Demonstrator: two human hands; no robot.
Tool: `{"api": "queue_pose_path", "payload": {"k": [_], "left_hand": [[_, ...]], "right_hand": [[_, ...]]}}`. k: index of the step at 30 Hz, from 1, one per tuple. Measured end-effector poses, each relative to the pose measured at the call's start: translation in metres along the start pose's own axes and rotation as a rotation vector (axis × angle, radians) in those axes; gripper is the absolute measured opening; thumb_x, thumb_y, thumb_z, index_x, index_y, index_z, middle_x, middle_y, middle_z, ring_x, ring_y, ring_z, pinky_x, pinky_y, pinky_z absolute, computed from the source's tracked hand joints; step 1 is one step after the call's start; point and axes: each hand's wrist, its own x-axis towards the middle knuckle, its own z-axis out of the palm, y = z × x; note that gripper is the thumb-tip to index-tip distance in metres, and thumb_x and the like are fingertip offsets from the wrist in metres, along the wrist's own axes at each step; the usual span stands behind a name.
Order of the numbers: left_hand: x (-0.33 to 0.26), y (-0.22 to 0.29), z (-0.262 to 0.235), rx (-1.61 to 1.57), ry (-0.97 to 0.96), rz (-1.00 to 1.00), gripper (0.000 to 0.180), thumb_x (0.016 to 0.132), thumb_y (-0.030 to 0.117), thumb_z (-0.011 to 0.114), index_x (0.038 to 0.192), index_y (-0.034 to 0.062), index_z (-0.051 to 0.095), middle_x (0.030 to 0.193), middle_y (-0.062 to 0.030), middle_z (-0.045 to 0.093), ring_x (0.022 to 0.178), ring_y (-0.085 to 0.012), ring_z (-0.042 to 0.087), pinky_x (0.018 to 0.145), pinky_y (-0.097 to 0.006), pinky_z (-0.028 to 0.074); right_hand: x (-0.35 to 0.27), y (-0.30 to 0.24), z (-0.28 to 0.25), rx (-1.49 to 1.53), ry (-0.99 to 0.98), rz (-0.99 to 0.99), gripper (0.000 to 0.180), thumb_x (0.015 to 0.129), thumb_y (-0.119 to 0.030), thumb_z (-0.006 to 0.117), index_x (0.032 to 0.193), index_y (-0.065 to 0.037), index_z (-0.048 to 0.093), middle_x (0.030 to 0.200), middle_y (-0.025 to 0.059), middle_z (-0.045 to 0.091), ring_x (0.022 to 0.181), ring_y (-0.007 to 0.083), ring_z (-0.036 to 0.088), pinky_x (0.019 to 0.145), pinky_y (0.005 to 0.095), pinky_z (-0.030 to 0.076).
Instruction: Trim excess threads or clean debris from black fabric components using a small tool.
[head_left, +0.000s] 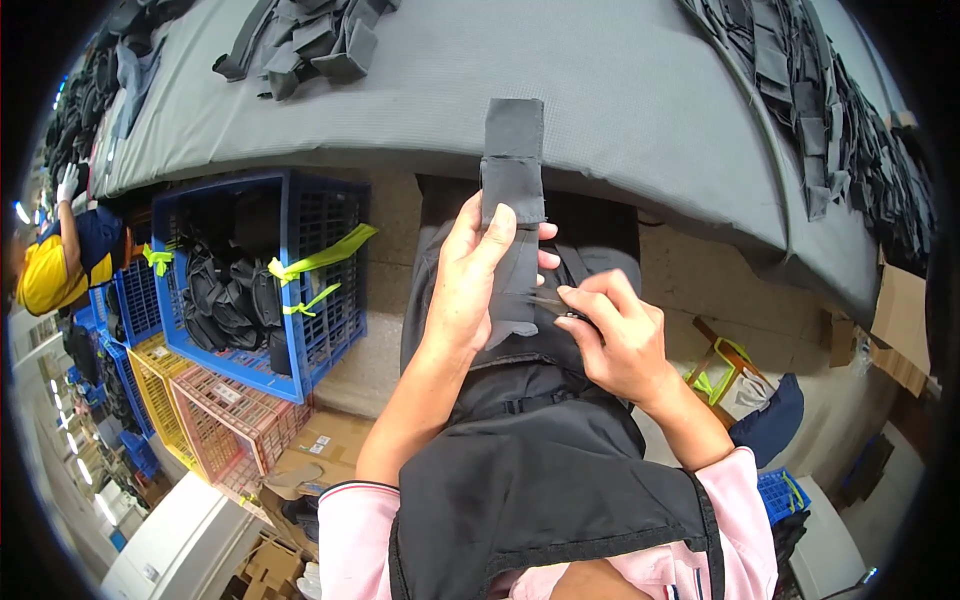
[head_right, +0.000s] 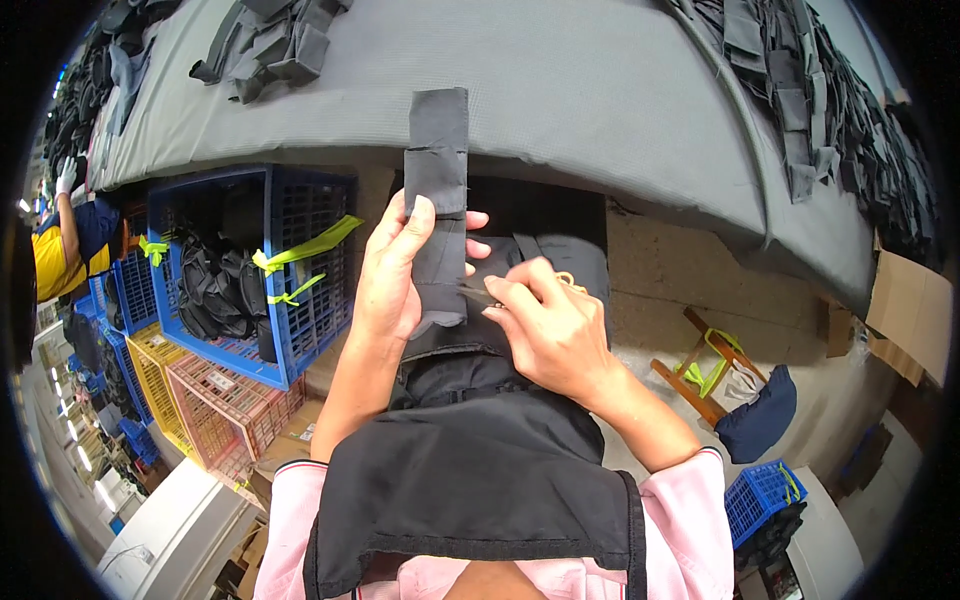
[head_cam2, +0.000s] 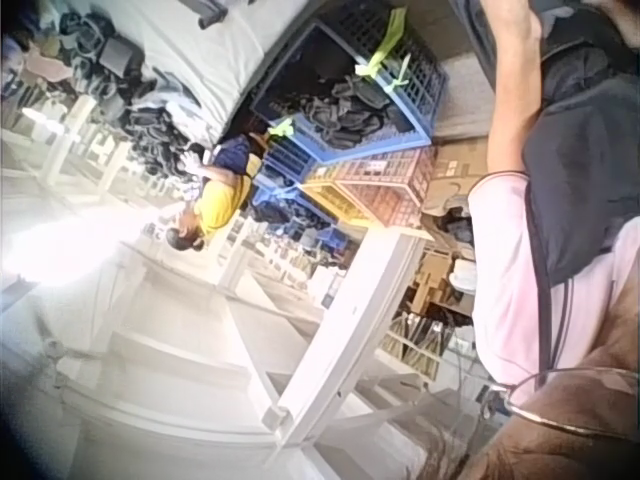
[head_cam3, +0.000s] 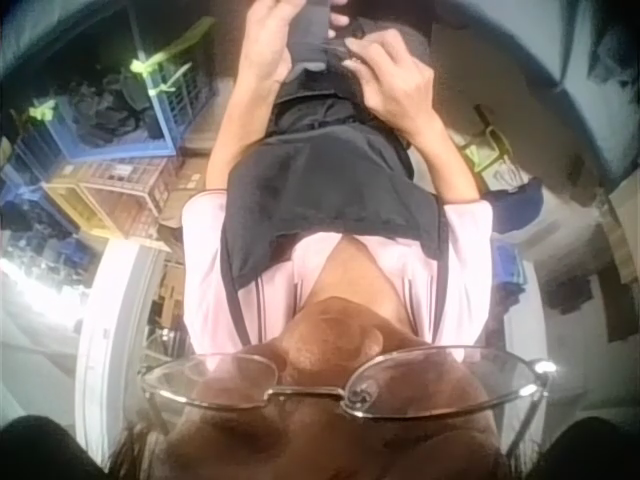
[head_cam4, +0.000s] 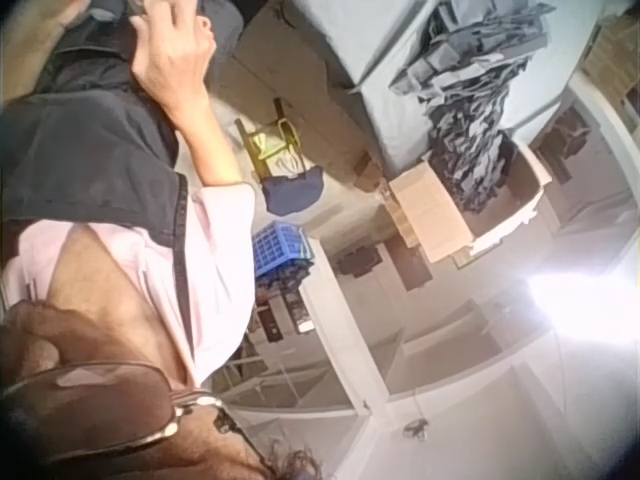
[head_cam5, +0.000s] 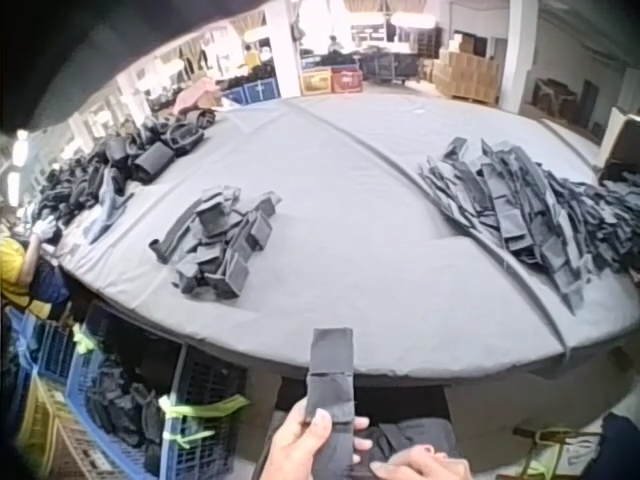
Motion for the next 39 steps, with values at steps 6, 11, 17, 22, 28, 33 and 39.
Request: {"api": "queue_pose_path", "payload": {"k": [6, 11, 17, 22, 28, 33, 39], "left_hand": [[-0.002, 0.000, 0.000, -0.043, -0.028, -0.020, 0.043, 0.093, 0.035, 0.053, 0.122, 0.0044, 0.043, 0.100, -0.0142, 0.062, 0.077, -0.0184, 0.065, 0.062, -0.028, 0.052], [-0.004, 0.003, 0.000, -0.064, -0.038, -0.047, 0.044, 0.093, 0.035, 0.052, 0.123, 0.0040, 0.043, 0.102, -0.0151, 0.061, 0.080, -0.0195, 0.065, 0.065, -0.030, 0.054], [-0.007, 0.002, 0.001, -0.054, -0.059, -0.058, 0.040, 0.095, 0.032, 0.048, 0.120, 0.0022, 0.043, 0.106, -0.0215, 0.060, 0.084, -0.0261, 0.066, 0.068, -0.034, 0.057], [-0.006, 0.001, 0.003, -0.027, -0.059, -0.022, 0.040, 0.096, 0.034, 0.047, 0.120, 0.0024, 0.043, 0.106, -0.0207, 0.061, 0.084, -0.0253, 0.066, 0.070, -0.034, 0.056], [-0.003, 0.000, -0.007, -0.111, -0.118, -0.120, 0.042, 0.096, 0.033, 0.046, 0.125, 0.0031, 0.042, 0.110, -0.0188, 0.060, 0.086, -0.0242, 0.065, 0.073, -0.035, 0.055], [-0.013, -0.015, -0.005, -0.044, -0.177, -0.099, 0.071, 0.086, 0.005, 0.046, 0.147, 0.0116, 0.011, 0.125, -0.0134, 0.047, 0.091, -0.0202, 0.061, 0.074, -0.032, 0.053], [-0.030, -0.019, 0.010, -0.005, -0.204, -0.155, 0.071, 0.086, -0.004, 0.039, 0.146, 0.0131, 0.005, 0.117, -0.0163, 0.050, 0.078, -0.0208, 0.062, 0.068, -0.032, 0.053]], "right_hand": [[0.009, -0.005, 0.001, 0.026, -0.196, 0.057, 0.026, 0.063, -0.001, 0.073, 0.086, -0.001, 0.061, 0.080, 0.0085, 0.050, 0.060, 0.0230, 0.058, 0.050, 0.0321, 0.047], [0.008, 0.000, 0.008, -0.011, -0.184, -0.003, 0.028, 0.060, 0.001, 0.074, 0.084, -0.002, 0.061, 0.078, 0.0075, 0.050, 0.058, 0.0226, 0.058, 0.049, 0.0325, 0.046], [0.001, 0.005, 0.016, -0.032, -0.082, -0.111, 0.026, 0.060, 0.001, 0.074, 0.082, -0.002, 0.060, 0.075, 0.0073, 0.053, 0.058, 0.0222, 0.057, 0.049, 0.0313, 0.046], [-0.004, 0.009, 0.019, 0.107, -0.020, 0.042, 0.023, 0.062, 0.002, 0.073, 0.081, -0.001, 0.060, 0.073, 0.0098, 0.053, 0.061, 0.0232, 0.056, 0.050, 0.0318, 0.046], [0.007, 0.013, 0.006, 0.347, 0.152, 0.314, 0.027, 0.068, 0.000, 0.073, 0.092, -0.003, 0.061, 0.073, 0.0049, 0.049, 0.064, 0.0154, 0.047, 0.050, 0.0272, 0.039], [0.017, 0.009, 0.002, 0.229, 0.032, 0.177, 0.053, 0.057, 0.010, 0.063, 0.106, -0.009, 0.062, 0.073, 0.0046, 0.045, 0.053, 0.0173, 0.047, 0.049, 0.0286, 0.042], [0.030, 0.034, 0.026, 0.529, 0.224, 0.337, 0.008, 0.077, 0.004, 0.058, 0.082, -0.002, 0.058, 0.074, 0.0027, 0.046, 0.058, 0.0104, 0.045, 0.050, 0.0238, 0.039]]}}
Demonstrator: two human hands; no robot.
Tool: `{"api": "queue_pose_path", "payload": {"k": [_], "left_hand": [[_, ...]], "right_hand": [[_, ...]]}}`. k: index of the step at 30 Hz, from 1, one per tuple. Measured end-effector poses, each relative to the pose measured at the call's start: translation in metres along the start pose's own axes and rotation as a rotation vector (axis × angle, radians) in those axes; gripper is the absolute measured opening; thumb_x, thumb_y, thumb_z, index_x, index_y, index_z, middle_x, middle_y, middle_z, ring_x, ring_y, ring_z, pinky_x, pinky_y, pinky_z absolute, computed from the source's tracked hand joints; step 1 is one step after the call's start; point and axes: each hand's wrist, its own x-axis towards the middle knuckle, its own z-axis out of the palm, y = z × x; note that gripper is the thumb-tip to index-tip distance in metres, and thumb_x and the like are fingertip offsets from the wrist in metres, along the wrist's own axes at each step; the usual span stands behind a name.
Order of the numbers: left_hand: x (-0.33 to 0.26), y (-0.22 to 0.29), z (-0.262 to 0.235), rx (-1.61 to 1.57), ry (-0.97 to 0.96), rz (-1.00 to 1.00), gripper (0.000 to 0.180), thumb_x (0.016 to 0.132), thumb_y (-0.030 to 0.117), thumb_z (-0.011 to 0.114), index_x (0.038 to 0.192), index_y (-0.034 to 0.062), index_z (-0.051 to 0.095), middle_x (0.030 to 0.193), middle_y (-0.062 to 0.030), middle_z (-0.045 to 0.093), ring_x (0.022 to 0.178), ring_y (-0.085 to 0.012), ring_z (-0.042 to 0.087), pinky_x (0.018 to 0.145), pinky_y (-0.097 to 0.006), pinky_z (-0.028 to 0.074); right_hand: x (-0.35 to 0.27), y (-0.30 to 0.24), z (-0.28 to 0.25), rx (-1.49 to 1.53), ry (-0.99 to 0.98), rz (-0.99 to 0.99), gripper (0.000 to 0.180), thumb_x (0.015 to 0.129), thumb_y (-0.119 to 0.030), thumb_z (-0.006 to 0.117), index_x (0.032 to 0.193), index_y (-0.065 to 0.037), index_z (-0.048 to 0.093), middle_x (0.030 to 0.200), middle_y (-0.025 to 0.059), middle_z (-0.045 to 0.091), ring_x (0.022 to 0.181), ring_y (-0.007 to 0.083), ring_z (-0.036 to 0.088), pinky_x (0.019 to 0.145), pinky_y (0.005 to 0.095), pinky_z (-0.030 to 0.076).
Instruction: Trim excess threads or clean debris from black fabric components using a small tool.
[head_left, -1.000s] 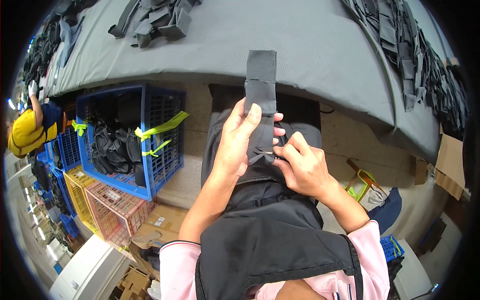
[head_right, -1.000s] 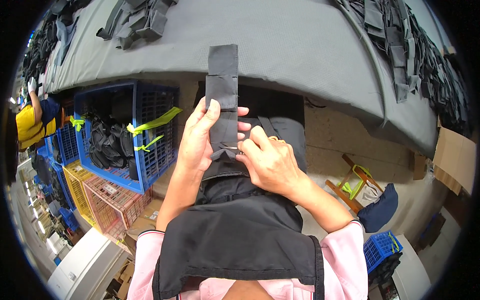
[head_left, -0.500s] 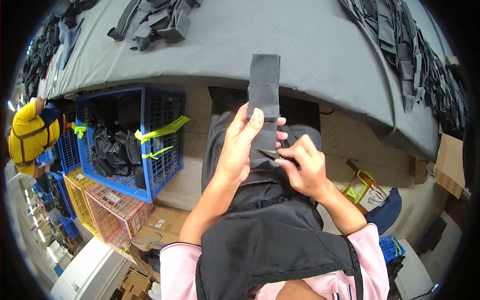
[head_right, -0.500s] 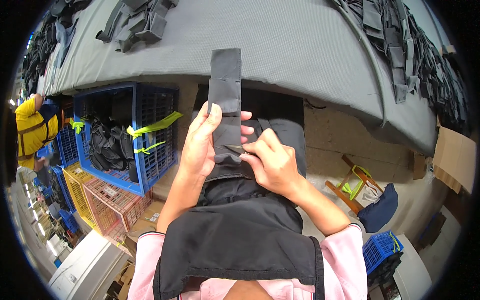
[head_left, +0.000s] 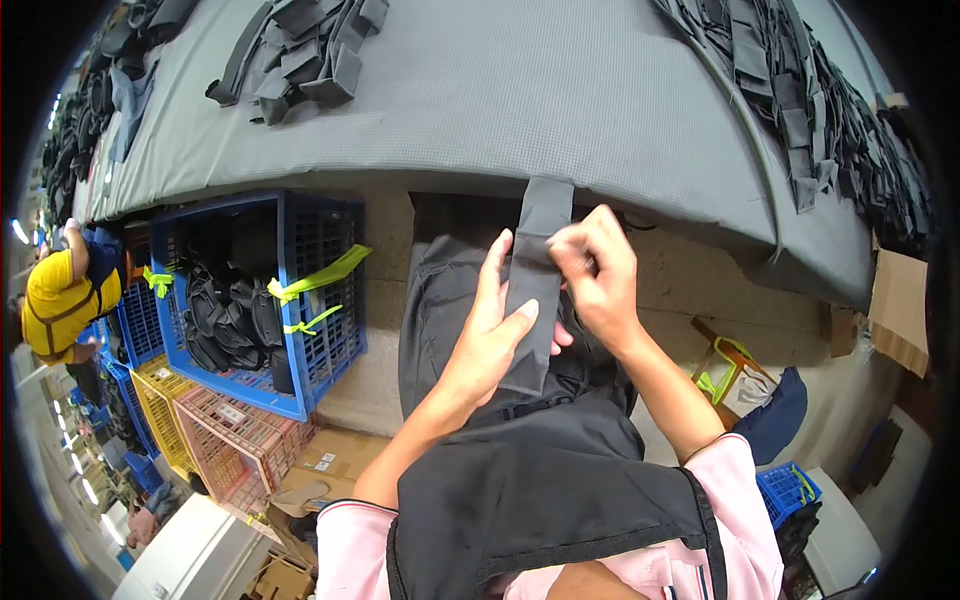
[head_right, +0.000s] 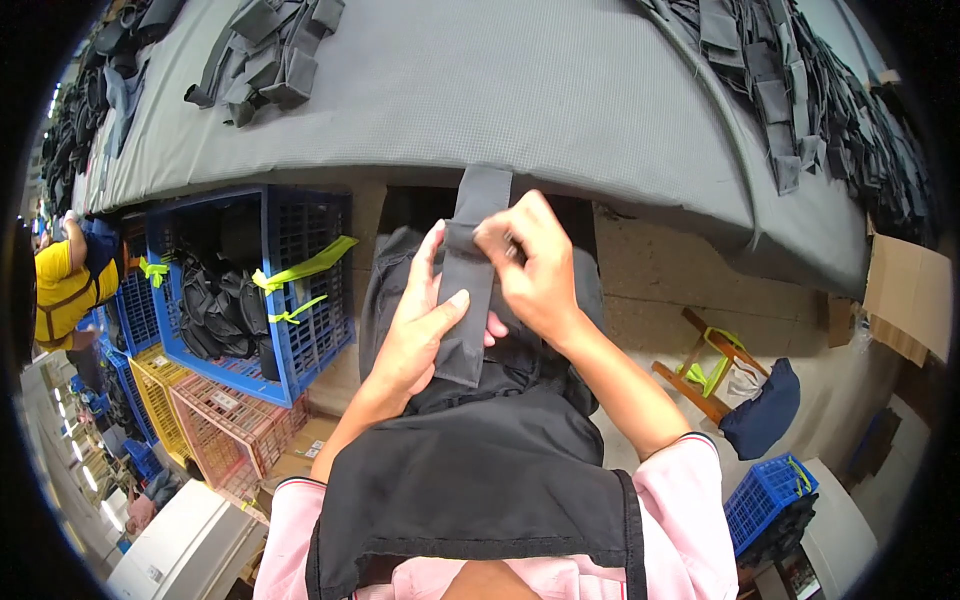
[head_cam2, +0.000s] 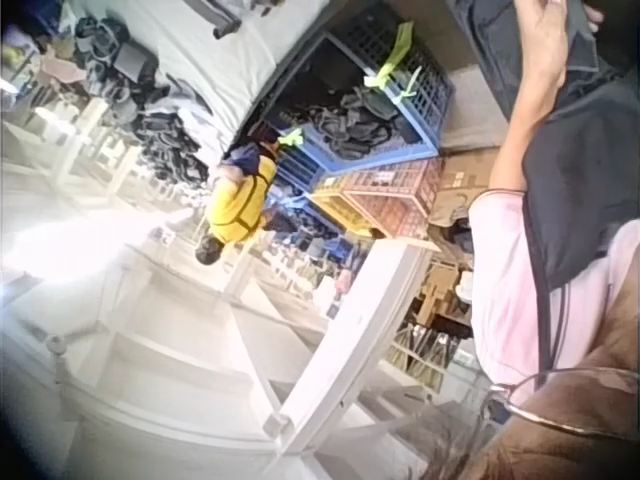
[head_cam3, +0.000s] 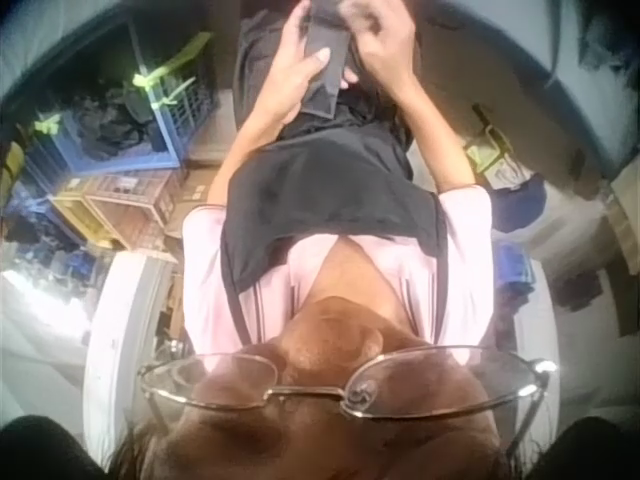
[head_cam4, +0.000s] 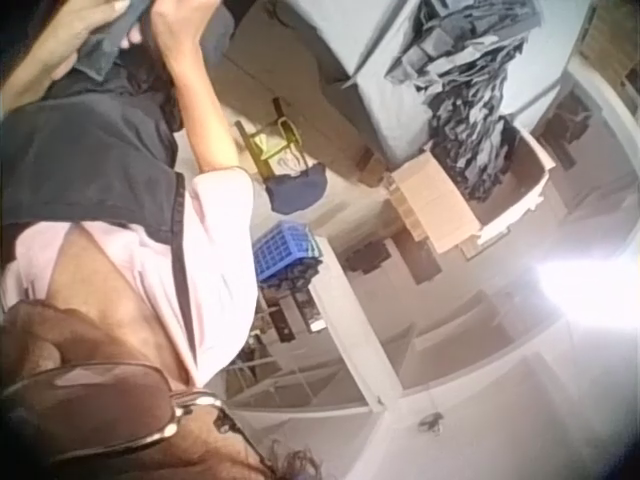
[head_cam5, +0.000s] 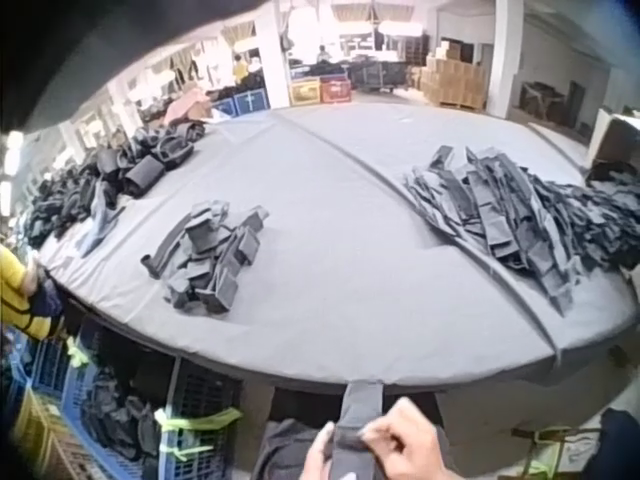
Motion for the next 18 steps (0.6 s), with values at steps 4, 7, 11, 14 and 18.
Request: {"api": "queue_pose_path", "payload": {"k": [4, 7, 11, 14, 18], "left_hand": [[-0.011, -0.015, -0.009, 0.013, 0.080, 0.000, 0.051, 0.093, 0.010, 0.048, 0.130, 0.0096, 0.013, 0.113, -0.0193, 0.051, 0.070, -0.0233, 0.063, 0.062, -0.032, 0.054], [-0.013, -0.012, -0.017, -0.028, 0.136, -0.040, 0.042, 0.094, 0.019, 0.052, 0.117, 0.0081, 0.019, 0.106, -0.0200, 0.051, 0.067, -0.0266, 0.065, 0.057, -0.033, 0.056], [-0.012, -0.018, -0.016, -0.063, 0.169, -0.055, 0.038, 0.094, 0.020, 0.052, 0.115, 0.0069, 0.024, 0.099, -0.0170, 0.054, 0.070, -0.0264, 0.066, 0.058, -0.033, 0.056], [-0.012, -0.016, -0.020, -0.036, 0.096, -0.079, 0.036, 0.094, 0.022, 0.054, 0.116, 0.0033, 0.033, 0.099, -0.0139, 0.056, 0.075, -0.0262, 0.066, 0.065, -0.032, 0.055], [-0.004, -0.005, -0.015, 0.655, 0.072, 0.388, 0.041, 0.081, 0.030, 0.069, 0.100, -0.0031, 0.056, 0.118, -0.0178, 0.055, 0.114, -0.0319, 0.051, 0.092, -0.042, 0.044]], "right_hand": [[0.009, -0.007, 0.007, 0.367, 0.113, 0.312, 0.012, 0.093, -0.011, 0.053, 0.082, -0.005, 0.050, 0.074, -0.0047, 0.044, 0.061, 0.0018, 0.038, 0.053, 0.0174, 0.034], [0.008, -0.011, 0.007, 0.317, 0.054, 0.403, 0.014, 0.092, -0.012, 0.055, 0.082, -0.004, 0.051, 0.070, -0.0064, 0.045, 0.062, 0.0007, 0.039, 0.054, 0.0179, 0.034], [0.007, -0.003, 0.012, 0.332, 0.089, 0.334, 0.010, 0.092, -0.016, 0.056, 0.087, -0.008, 0.055, 0.070, -0.0073, 0.047, 0.051, -0.0019, 0.035, 0.042, 0.0150, 0.028], [0.010, -0.005, 0.012, 0.422, 0.067, 0.389, 0.010, 0.091, -0.016, 0.058, 0.086, -0.007, 0.056, 0.070, -0.0062, 0.049, 0.049, -0.0015, 0.036, 0.041, 0.0151, 0.028], [0.014, -0.001, 0.012, 0.566, -0.008, 0.628, 0.014, 0.088, -0.017, 0.062, 0.085, -0.004, 0.057, 0.067, -0.0038, 0.053, 0.054, 0.0011, 0.044, 0.045, 0.0186, 0.035]]}}
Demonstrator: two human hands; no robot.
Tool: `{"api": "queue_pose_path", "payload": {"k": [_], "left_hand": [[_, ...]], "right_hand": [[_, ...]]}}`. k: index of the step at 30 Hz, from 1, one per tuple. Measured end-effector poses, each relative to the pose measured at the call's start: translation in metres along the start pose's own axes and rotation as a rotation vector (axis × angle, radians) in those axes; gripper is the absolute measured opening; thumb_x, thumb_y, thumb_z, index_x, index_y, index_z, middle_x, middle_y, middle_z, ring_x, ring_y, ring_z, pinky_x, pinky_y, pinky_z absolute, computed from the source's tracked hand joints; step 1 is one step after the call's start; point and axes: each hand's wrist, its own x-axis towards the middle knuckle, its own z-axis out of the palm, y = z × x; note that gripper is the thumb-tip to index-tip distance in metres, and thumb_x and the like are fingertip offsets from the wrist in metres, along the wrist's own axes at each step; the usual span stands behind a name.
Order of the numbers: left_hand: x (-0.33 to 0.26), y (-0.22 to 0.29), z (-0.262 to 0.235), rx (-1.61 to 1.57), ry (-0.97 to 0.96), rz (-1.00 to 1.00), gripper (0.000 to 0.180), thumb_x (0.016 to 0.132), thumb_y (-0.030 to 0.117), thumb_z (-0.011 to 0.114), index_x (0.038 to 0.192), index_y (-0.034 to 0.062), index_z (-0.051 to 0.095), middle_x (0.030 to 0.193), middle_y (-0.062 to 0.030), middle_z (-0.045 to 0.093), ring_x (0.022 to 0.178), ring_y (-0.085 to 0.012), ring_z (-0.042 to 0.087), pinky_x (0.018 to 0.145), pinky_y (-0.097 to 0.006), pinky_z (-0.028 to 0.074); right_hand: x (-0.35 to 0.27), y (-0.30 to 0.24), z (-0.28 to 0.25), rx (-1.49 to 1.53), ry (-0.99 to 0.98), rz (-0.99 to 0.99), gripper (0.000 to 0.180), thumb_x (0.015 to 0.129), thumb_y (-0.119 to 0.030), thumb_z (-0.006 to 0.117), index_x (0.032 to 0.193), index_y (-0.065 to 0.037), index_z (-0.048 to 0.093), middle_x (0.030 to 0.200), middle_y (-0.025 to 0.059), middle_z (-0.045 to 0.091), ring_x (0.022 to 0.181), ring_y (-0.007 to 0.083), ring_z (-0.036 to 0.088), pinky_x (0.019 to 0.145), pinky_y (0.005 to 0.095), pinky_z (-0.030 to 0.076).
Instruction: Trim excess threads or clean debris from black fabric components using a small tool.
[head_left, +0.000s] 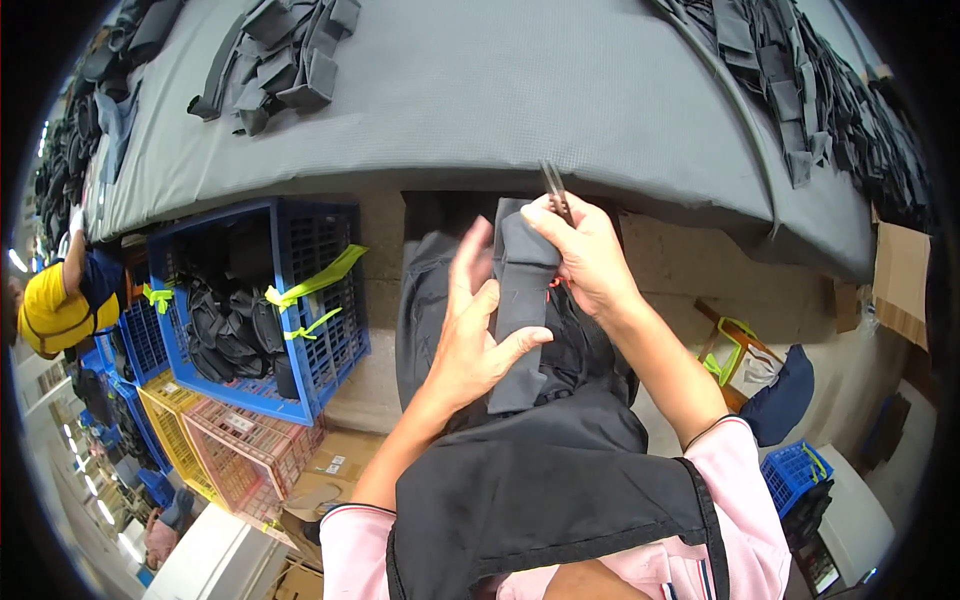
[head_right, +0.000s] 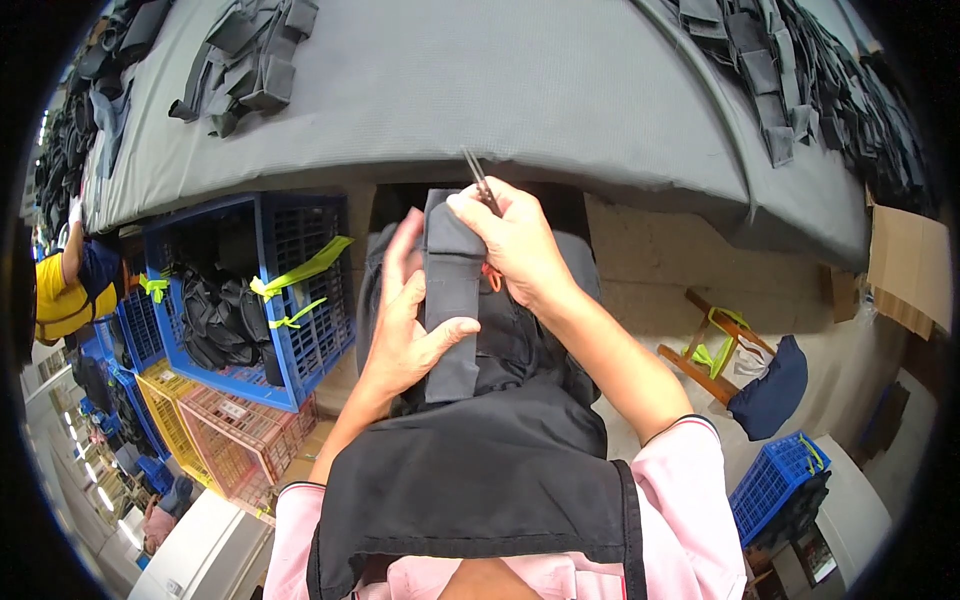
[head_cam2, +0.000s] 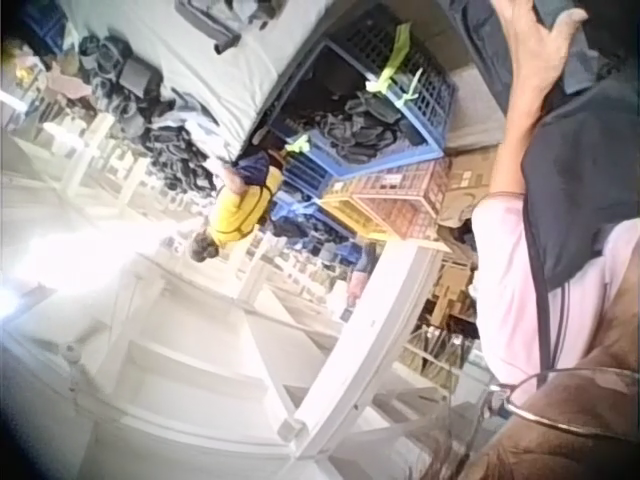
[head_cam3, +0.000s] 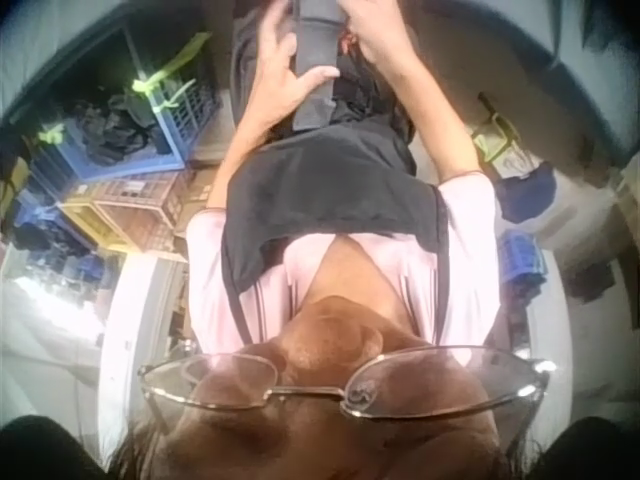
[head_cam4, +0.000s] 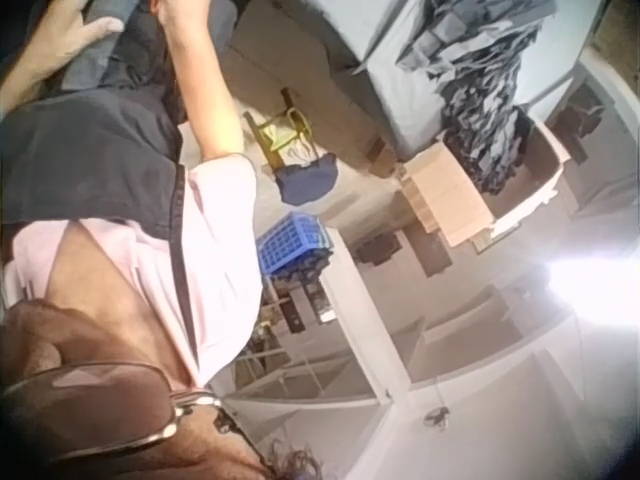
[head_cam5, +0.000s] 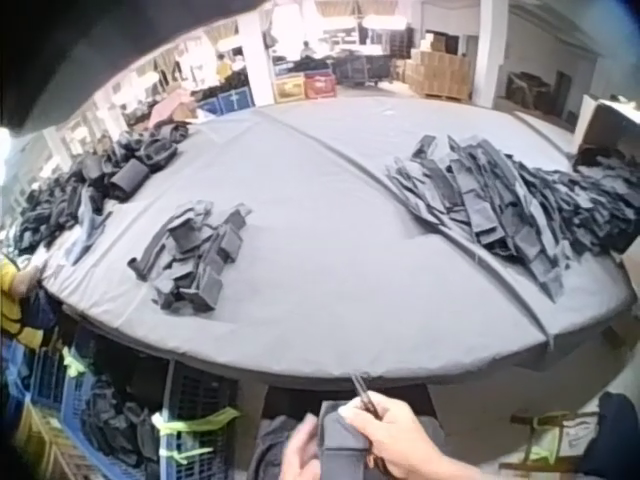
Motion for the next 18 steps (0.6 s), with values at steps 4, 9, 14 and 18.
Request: {"api": "queue_pose_path", "payload": {"k": [4, 9, 14, 18], "left_hand": [[0.010, 0.012, -0.010, 0.548, -0.012, 0.426, 0.037, 0.066, 0.029, 0.077, 0.079, -0.0020, 0.063, 0.127, -0.0190, 0.051, 0.130, -0.0339, 0.035, 0.104, -0.050, 0.030], [0.005, -0.009, -0.019, 0.686, -0.080, 0.405, 0.036, 0.065, 0.032, 0.077, 0.073, 0.0007, 0.061, 0.123, -0.0132, 0.055, 0.123, -0.0314, 0.044, 0.104, -0.054, 0.026], [0.008, -0.001, -0.008, 0.534, -0.006, 0.468, 0.044, 0.062, 0.037, 0.078, 0.068, 0.0000, 0.056, 0.119, -0.0120, 0.057, 0.116, -0.0291, 0.050, 0.104, -0.056, 0.020], [0.010, -0.010, -0.021, 0.624, -0.114, 0.373, 0.045, 0.063, 0.040, 0.077, 0.070, 0.0007, 0.056, 0.121, -0.0085, 0.055, 0.117, -0.0285, 0.049, 0.106, -0.053, 0.016]], "right_hand": [[0.004, -0.005, -0.008, 0.021, -0.227, 0.326, 0.019, 0.085, -0.023, 0.064, 0.087, -0.005, 0.059, 0.064, -0.0018, 0.053, 0.039, 0.0027, 0.042, 0.033, 0.0177, 0.028], [0.002, 0.017, -0.018, -0.011, -0.256, 0.318, 0.020, 0.087, -0.025, 0.064, 0.089, -0.005, 0.061, 0.067, -0.0052, 0.054, 0.046, -0.0015, 0.039, 0.036, 0.0146, 0.027], [0.002, 0.020, -0.015, 0.070, -0.231, 0.399, 0.020, 0.088, -0.023, 0.062, 0.093, -0.004, 0.062, 0.071, -0.0044, 0.057, 0.048, -0.0024, 0.040, 0.038, 0.0134, 0.029], [0.003, 0.022, -0.020, -0.012, -0.189, 0.299, 0.019, 0.089, -0.021, 0.059, 0.096, -0.004, 0.060, 0.070, -0.0049, 0.051, 0.051, 0.0005, 0.040, 0.043, 0.0159, 0.032]]}}
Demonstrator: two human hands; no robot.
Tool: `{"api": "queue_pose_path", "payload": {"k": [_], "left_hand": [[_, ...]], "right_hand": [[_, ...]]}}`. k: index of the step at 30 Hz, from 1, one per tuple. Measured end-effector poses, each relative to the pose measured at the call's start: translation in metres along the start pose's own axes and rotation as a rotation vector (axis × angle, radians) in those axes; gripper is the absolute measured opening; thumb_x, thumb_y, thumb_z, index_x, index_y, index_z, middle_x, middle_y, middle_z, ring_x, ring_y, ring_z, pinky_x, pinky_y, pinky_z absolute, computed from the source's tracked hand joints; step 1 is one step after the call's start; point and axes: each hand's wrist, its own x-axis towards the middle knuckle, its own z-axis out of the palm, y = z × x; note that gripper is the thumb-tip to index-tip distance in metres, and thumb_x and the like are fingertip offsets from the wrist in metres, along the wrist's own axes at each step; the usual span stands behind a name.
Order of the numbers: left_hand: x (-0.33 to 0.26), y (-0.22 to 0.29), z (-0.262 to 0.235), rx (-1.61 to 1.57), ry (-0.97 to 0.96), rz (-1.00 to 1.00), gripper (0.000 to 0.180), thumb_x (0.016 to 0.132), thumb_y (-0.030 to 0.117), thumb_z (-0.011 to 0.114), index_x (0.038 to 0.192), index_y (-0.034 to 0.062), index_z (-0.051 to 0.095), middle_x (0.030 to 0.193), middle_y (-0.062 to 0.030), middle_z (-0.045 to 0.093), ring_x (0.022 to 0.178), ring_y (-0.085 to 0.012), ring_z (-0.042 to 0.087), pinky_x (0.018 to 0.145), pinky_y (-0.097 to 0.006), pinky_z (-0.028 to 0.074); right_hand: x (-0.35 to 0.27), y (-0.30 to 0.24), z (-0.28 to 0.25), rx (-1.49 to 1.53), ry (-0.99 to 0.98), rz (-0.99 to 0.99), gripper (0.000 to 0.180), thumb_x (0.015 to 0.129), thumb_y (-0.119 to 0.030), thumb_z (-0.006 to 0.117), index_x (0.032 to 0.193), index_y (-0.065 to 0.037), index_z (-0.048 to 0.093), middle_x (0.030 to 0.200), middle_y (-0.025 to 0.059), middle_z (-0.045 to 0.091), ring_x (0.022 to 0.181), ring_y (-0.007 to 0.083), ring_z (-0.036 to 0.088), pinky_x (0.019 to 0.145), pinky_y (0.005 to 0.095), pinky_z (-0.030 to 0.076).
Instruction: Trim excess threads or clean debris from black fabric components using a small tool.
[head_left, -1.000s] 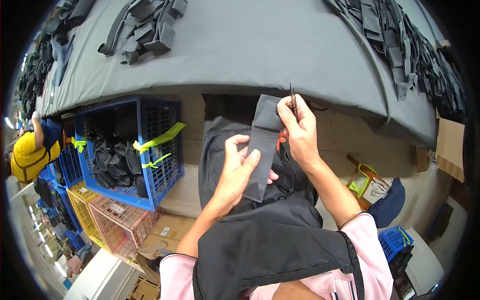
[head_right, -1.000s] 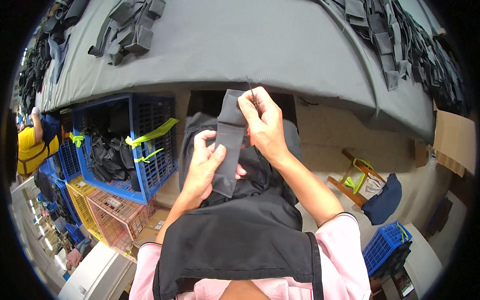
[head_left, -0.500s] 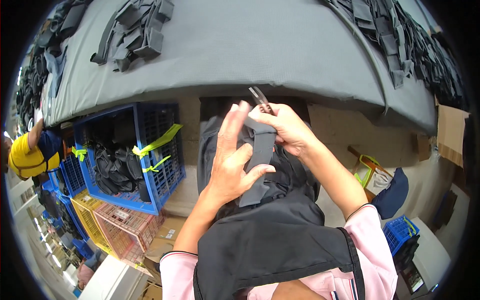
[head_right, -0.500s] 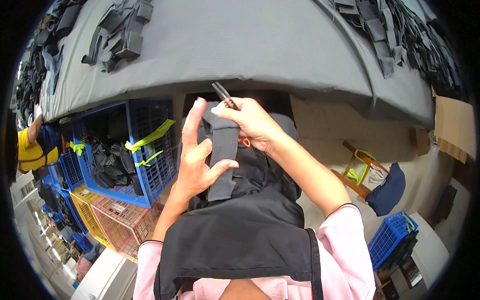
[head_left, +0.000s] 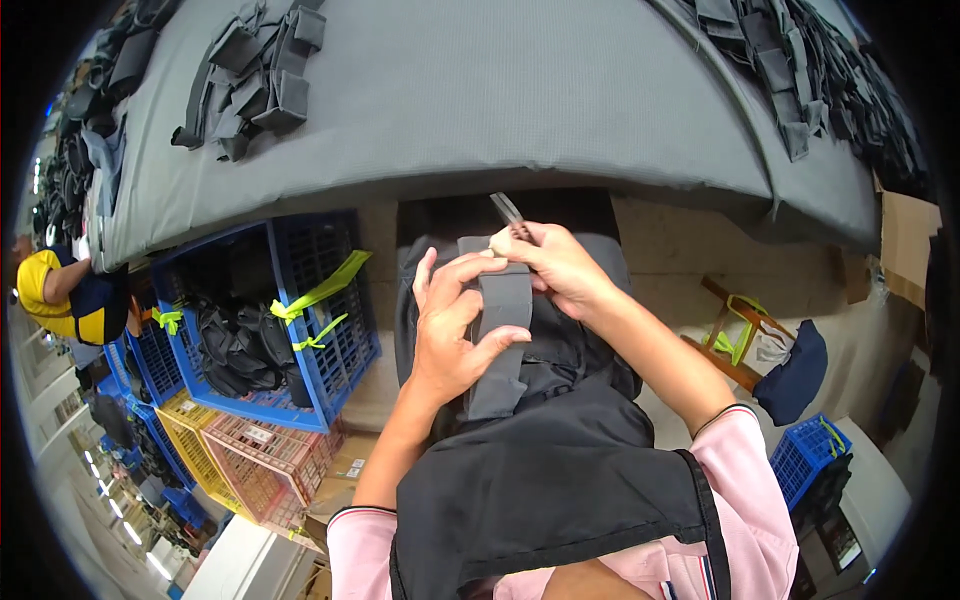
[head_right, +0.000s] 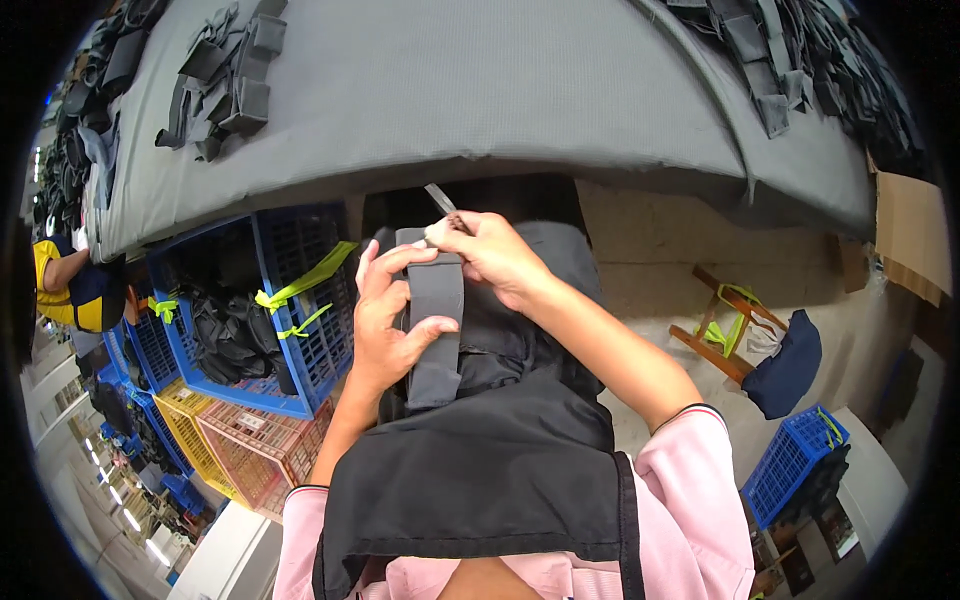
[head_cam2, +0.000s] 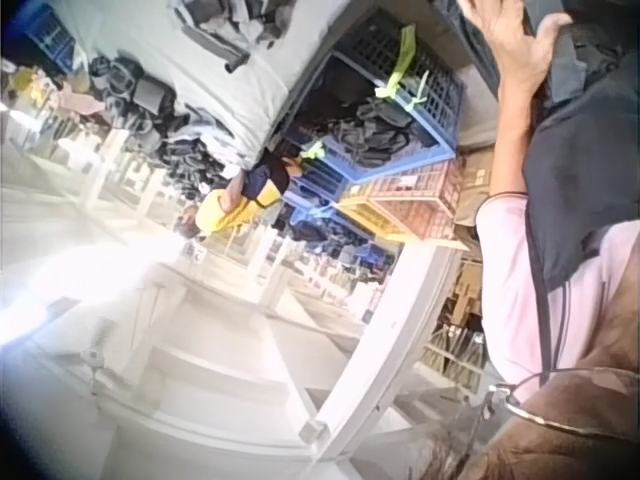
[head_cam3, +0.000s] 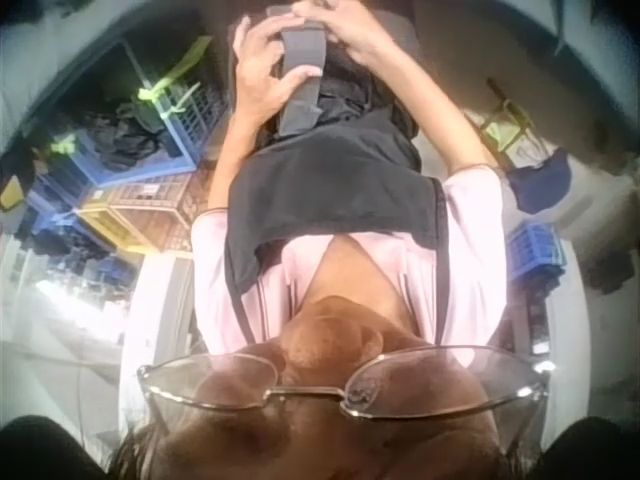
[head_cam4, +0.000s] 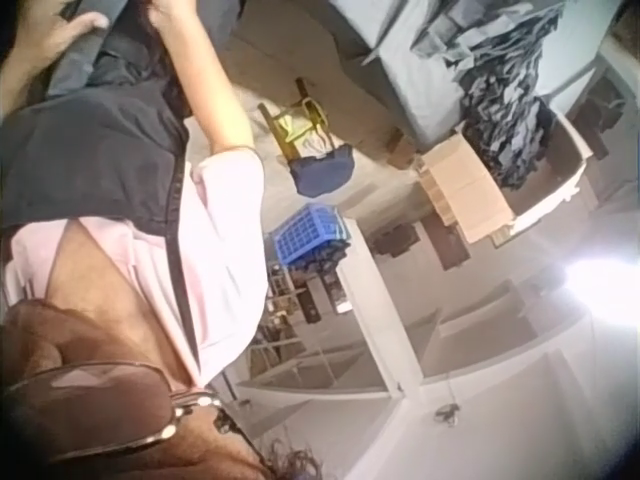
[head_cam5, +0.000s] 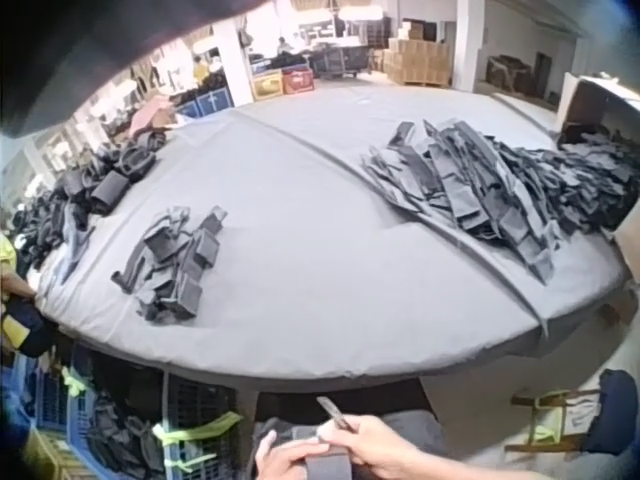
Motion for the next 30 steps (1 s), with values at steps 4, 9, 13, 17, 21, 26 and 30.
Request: {"api": "queue_pose_path", "payload": {"k": [4, 9, 13, 17, 21, 26, 30], "left_hand": [[-0.014, -0.013, 0.004, -0.302, 0.099, -0.233, 0.060, 0.057, 0.051, 0.078, 0.088, 0.0017, 0.060, 0.115, -0.0058, 0.056, 0.121, -0.0279, 0.047, 0.107, -0.054, 0.014], [-0.016, -0.020, 0.004, -0.369, 0.059, -0.226, 0.071, 0.053, 0.061, 0.077, 0.090, 0.0021, 0.061, 0.121, -0.0053, 0.053, 0.133, -0.0299, 0.033, 0.107, -0.055, 0.010], [-0.015, -0.022, 0.006, -0.366, 0.029, -0.172, 0.070, 0.054, 0.060, 0.077, 0.089, 0.0017, 0.061, 0.126, -0.0053, 0.051, 0.134, -0.0336, 0.029, 0.107, -0.056, 0.009], [-0.015, -0.017, 0.004, -0.409, 0.026, -0.186, 0.070, 0.055, 0.057, 0.079, 0.090, -0.0005, 0.061, 0.126, -0.0079, 0.050, 0.134, -0.0353, 0.029, 0.107, -0.054, 0.014], [-0.014, -0.010, 0.003, -0.475, 0.037, -0.242, 0.070, 0.056, 0.054, 0.079, 0.093, -0.0026, 0.062, 0.127, -0.0097, 0.050, 0.132, -0.0352, 0.031, 0.106, -0.050, 0.020], [-0.016, -0.012, 0.003, -0.472, 0.033, -0.208, 0.068, 0.057, 0.051, 0.080, 0.095, -0.0037, 0.062, 0.127, -0.0107, 0.050, 0.131, -0.0356, 0.031, 0.106, -0.047, 0.023], [-0.017, -0.015, 0.003, -0.443, 0.021, -0.194, 0.066, 0.056, 0.050, 0.080, 0.094, -0.0018, 0.062, 0.127, -0.0095, 0.049, 0.132, -0.0353, 0.030, 0.106, -0.051, 0.019]], "right_hand": [[-0.039, 0.015, 0.004, -0.436, 0.283, -0.508, 0.024, 0.085, -0.014, 0.063, 0.104, -0.003, 0.055, 0.075, 0.0001, 0.051, 0.064, 0.0069, 0.048, 0.057, 0.0209, 0.041], [-0.085, 0.010, 0.006, -0.974, 0.287, -0.771, 0.031, 0.070, -0.010, 0.073, 0.097, -0.006, 0.059, 0.075, 0.0045, 0.058, 0.060, 0.0178, 0.059, 0.052, 0.0284, 0.044], [-0.080, 0.009, 0.003, -1.056, 0.315, -0.796, 0.026, 0.070, -0.010, 0.072, 0.093, -0.006, 0.061, 0.074, 0.0051, 0.061, 0.059, 0.0200, 0.059, 0.051, 0.0291, 0.043], [-0.075, 0.009, 0.003, -1.011, 0.313, -0.838, 0.020, 0.071, -0.009, 0.071, 0.090, -0.005, 0.063, 0.076, 0.0064, 0.064, 0.059, 0.0198, 0.060, 0.052, 0.0290, 0.043], [-0.078, 0.015, 0.000, -1.017, 0.299, -0.841, 0.021, 0.071, -0.001, 0.070, 0.091, -0.001, 0.064, 0.078, 0.0107, 0.064, 0.061, 0.0207, 0.059, 0.057, 0.0286, 0.046], [-0.078, 0.016, 0.004, -0.892, 0.337, -0.828, 0.016, 0.072, -0.009, 0.071, 0.087, -0.005, 0.064, 0.075, 0.0061, 0.065, 0.057, 0.0213, 0.060, 0.054, 0.0285, 0.043], [-0.075, 0.016, -0.001, -0.887, 0.353, -0.839, 0.020, 0.072, -0.008, 0.072, 0.090, -0.005, 0.063, 0.076, 0.0059, 0.064, 0.056, 0.0204, 0.059, 0.053, 0.0286, 0.043]]}}
